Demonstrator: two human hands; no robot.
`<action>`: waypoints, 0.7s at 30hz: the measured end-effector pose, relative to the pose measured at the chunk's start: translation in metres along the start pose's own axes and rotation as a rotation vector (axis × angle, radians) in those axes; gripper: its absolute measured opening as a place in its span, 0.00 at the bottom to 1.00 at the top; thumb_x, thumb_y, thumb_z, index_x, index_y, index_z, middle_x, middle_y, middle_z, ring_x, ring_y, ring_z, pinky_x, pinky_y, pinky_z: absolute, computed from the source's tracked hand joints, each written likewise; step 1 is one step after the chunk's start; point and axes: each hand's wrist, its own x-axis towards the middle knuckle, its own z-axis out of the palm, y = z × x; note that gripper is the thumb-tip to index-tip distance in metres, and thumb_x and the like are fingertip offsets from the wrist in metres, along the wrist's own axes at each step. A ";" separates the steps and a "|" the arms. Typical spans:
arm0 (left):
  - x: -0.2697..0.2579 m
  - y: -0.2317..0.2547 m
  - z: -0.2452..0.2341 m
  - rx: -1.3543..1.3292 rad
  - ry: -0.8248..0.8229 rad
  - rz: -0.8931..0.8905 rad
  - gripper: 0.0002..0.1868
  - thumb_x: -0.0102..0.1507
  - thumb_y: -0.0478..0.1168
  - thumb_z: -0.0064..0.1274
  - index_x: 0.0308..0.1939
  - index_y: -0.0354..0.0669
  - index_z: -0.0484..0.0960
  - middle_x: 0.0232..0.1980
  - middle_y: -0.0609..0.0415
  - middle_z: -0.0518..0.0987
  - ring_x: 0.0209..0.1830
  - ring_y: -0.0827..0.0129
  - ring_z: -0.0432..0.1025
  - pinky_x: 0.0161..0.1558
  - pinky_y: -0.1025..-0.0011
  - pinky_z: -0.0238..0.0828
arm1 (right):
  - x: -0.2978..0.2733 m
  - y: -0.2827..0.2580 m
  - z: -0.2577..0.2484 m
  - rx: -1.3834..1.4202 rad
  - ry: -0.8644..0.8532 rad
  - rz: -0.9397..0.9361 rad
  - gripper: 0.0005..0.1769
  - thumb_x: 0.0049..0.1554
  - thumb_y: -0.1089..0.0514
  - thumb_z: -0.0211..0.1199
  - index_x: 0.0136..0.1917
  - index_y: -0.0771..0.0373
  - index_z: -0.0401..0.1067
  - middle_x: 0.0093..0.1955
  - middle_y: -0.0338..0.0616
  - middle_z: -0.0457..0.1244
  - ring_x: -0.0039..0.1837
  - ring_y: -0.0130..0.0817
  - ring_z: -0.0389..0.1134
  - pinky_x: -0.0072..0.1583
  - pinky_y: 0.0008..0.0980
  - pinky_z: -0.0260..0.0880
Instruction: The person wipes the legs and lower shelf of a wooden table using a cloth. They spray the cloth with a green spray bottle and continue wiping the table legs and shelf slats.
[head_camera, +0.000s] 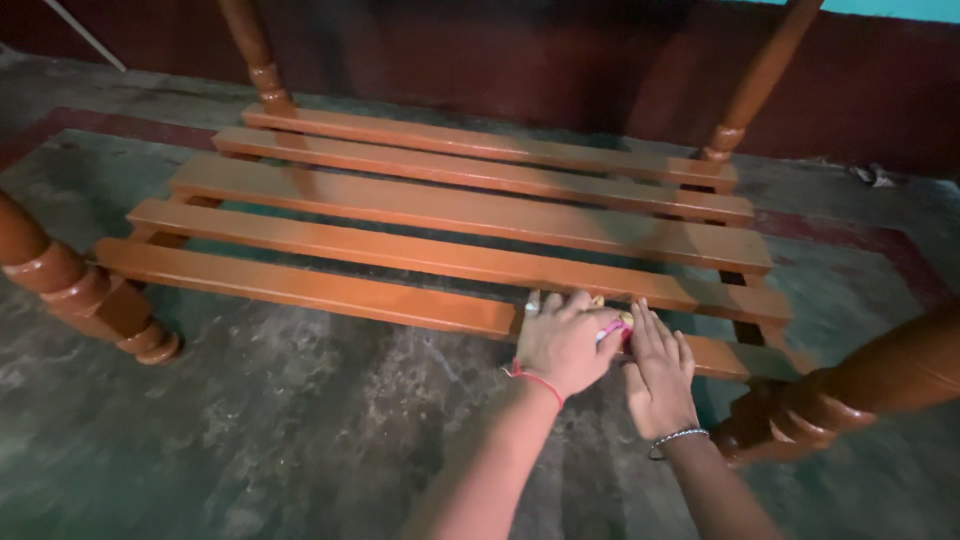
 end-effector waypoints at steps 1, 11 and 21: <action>-0.002 -0.004 -0.001 -0.033 -0.047 -0.027 0.12 0.66 0.53 0.53 0.49 0.62 0.88 0.52 0.53 0.79 0.56 0.46 0.70 0.66 0.46 0.63 | 0.000 -0.004 -0.002 -0.032 0.025 -0.042 0.46 0.50 0.53 0.49 0.81 0.64 0.48 0.83 0.52 0.46 0.82 0.47 0.45 0.78 0.51 0.35; -0.009 -0.030 -0.024 -0.035 -0.045 -0.060 0.10 0.61 0.46 0.55 0.44 0.64 0.89 0.50 0.54 0.78 0.50 0.50 0.70 0.50 0.52 0.71 | -0.002 -0.021 -0.012 -0.137 0.039 -0.020 0.38 0.52 0.55 0.48 0.76 0.61 0.59 0.71 0.52 0.59 0.77 0.48 0.54 0.78 0.51 0.43; -0.016 -0.066 -0.046 0.072 -0.050 -0.153 0.10 0.62 0.47 0.55 0.44 0.62 0.89 0.50 0.53 0.77 0.52 0.50 0.69 0.56 0.50 0.66 | 0.000 -0.016 -0.012 -0.115 0.012 0.017 0.30 0.60 0.54 0.44 0.75 0.56 0.62 0.71 0.47 0.60 0.76 0.44 0.55 0.78 0.48 0.43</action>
